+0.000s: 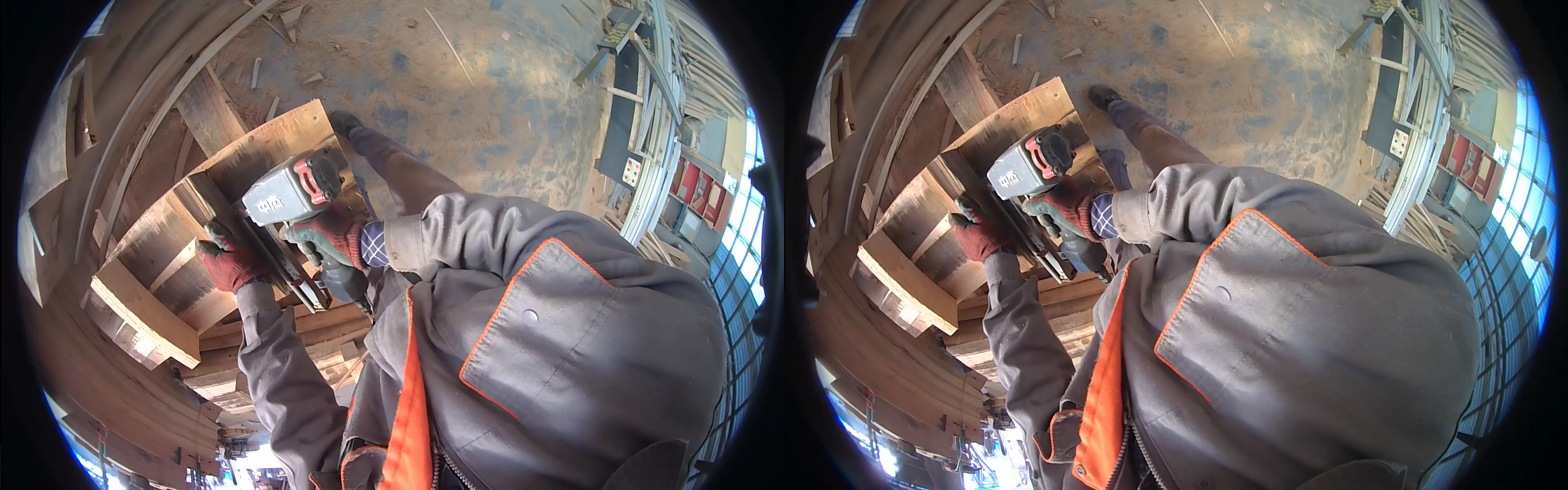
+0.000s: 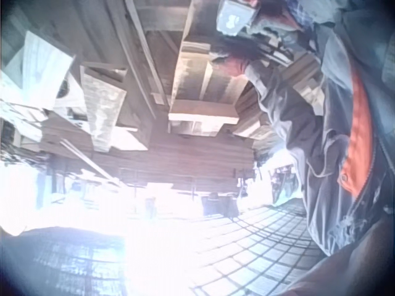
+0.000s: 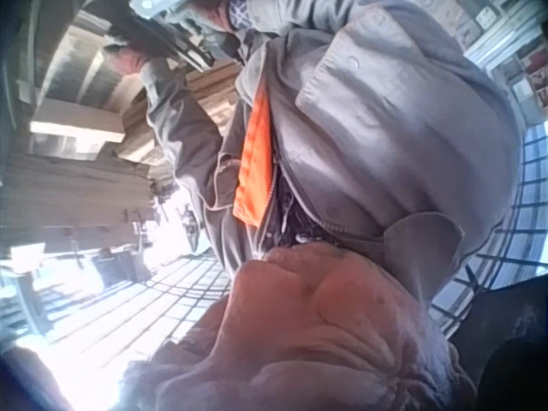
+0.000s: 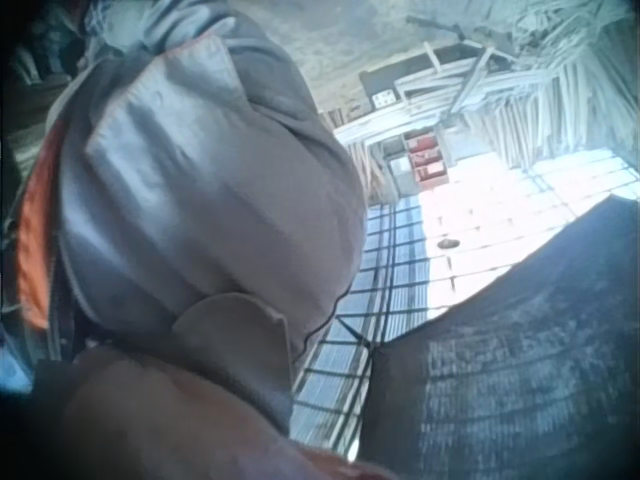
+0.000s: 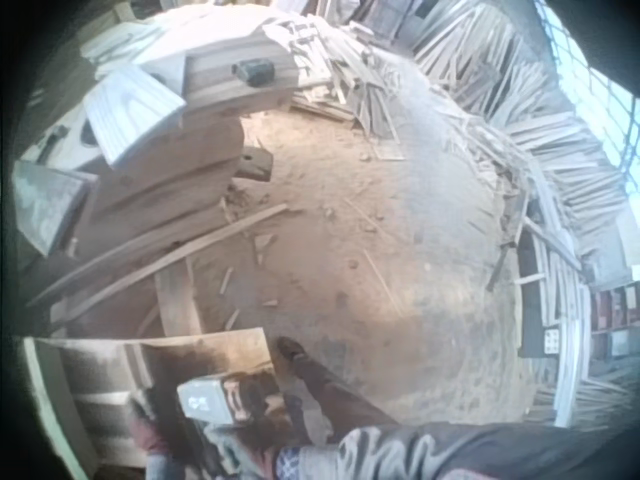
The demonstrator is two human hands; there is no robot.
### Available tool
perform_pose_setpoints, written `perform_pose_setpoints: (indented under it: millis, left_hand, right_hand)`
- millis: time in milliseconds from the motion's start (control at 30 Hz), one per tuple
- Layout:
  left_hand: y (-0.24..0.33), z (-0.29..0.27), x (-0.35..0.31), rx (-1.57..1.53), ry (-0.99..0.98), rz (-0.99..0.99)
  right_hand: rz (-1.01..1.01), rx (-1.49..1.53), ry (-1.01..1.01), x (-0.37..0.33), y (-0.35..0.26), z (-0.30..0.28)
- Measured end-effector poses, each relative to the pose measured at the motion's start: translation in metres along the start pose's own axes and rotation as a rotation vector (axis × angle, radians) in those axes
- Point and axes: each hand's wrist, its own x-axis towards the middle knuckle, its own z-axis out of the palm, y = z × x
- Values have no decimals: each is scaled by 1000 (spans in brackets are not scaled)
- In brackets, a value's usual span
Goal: The person assembles a wooden crate by positioning wooden planks and using a pneumatic nail gun to fasten them together. The person repeatedly picks up planks, aligns them, and drives nails to secure the structure.
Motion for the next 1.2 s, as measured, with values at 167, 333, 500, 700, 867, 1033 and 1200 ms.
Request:
perform_pose_setpoints:
  millis: [167, 333, 500, 700, 867, 1033, 1200]
  left_hand:
    - [4, -9, 3, 69, -104, -30]
    - [11, -13, 0, 111, -132, -66]
    - [7, -4, 0, 94, 29, 24]
    - [-2, 2, 6, 76, 0, 59]
    - [3, -1, 6, 74, -3, 45]
    - [13, -10, 3, 81, -47, 18]
    - [17, -13, 2, 38, -51, 39]
  right_hand:
    - [35, 25, -26, -3, 2, -1]
    - [-21, 46, 64, -25, 17, -8]
    - [0, 24, 137, -41, 36, -13]
    - [3, -57, 109, -49, 44, -8]
    - [-24, -54, 120, -50, 52, -4]
    - [-104, -205, 80, -44, 53, -7]
    - [38, 2, 161, -52, 54, -8]
